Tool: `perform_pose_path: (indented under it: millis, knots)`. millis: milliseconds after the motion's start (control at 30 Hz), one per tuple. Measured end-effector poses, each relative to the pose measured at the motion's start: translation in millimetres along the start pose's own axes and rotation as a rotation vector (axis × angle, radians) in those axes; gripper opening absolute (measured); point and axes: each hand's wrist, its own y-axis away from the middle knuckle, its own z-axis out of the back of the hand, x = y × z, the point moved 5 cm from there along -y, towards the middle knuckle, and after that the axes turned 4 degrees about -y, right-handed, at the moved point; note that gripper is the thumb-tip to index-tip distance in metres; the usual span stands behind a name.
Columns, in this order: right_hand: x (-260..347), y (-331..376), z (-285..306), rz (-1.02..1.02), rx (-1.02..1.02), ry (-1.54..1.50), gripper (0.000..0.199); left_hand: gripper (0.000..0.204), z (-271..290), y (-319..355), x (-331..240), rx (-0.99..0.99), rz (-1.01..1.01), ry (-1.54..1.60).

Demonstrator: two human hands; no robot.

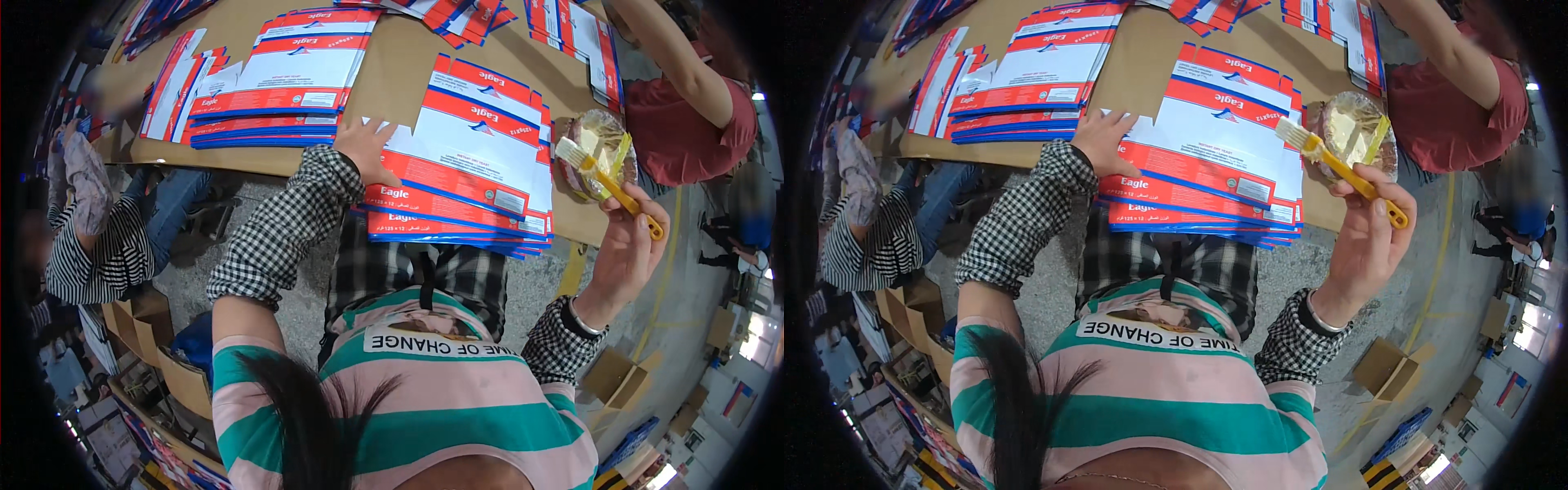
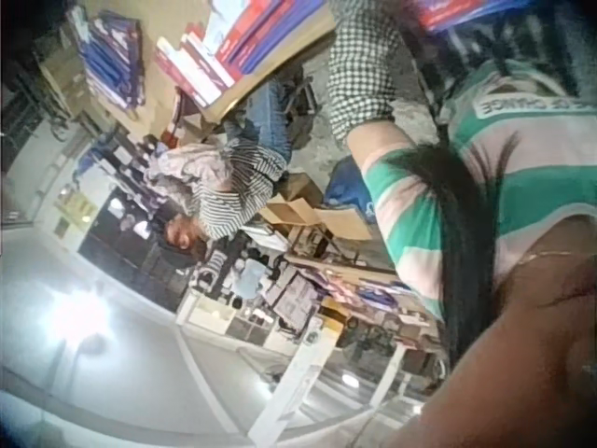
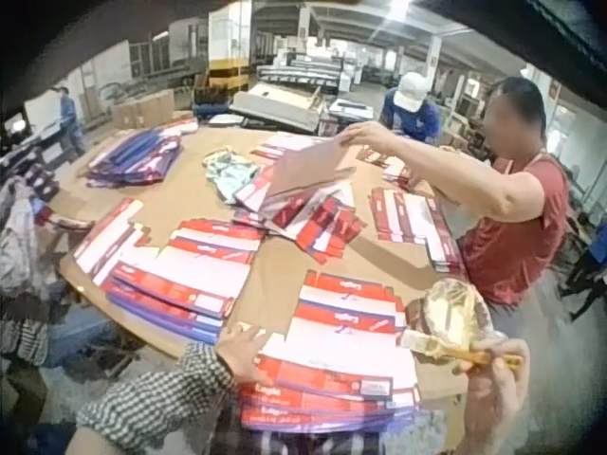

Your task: The person assembles flat-packed cardboard boxes at a table. They apply glue to the box flaps using a small brush, fold the flaps, and press them together to form the box. The person handles multiple boxes one at a time, stacking the finished ones.

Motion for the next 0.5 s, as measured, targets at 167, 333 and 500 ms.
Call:
perform_pose_path:
  millis: [167,333,500]
  knots:
    - [-2.8,6.3,25.2,-0.011,-0.05,0.001,0.019,0.103,-0.4,-12.9,2.2,0.048,0.039,0.171]
    - [-4.8,2.1,45.2,-0.029,-0.095,0.02,0.019,0.081,-13.2,-20.1,4.7,0.113,0.077,0.258]
    - [-1.2,-13.7,76.4,-0.003,-0.18,0.104,0.019,0.076,1.6,0.9,-6.8,0.024,0.161,0.309]
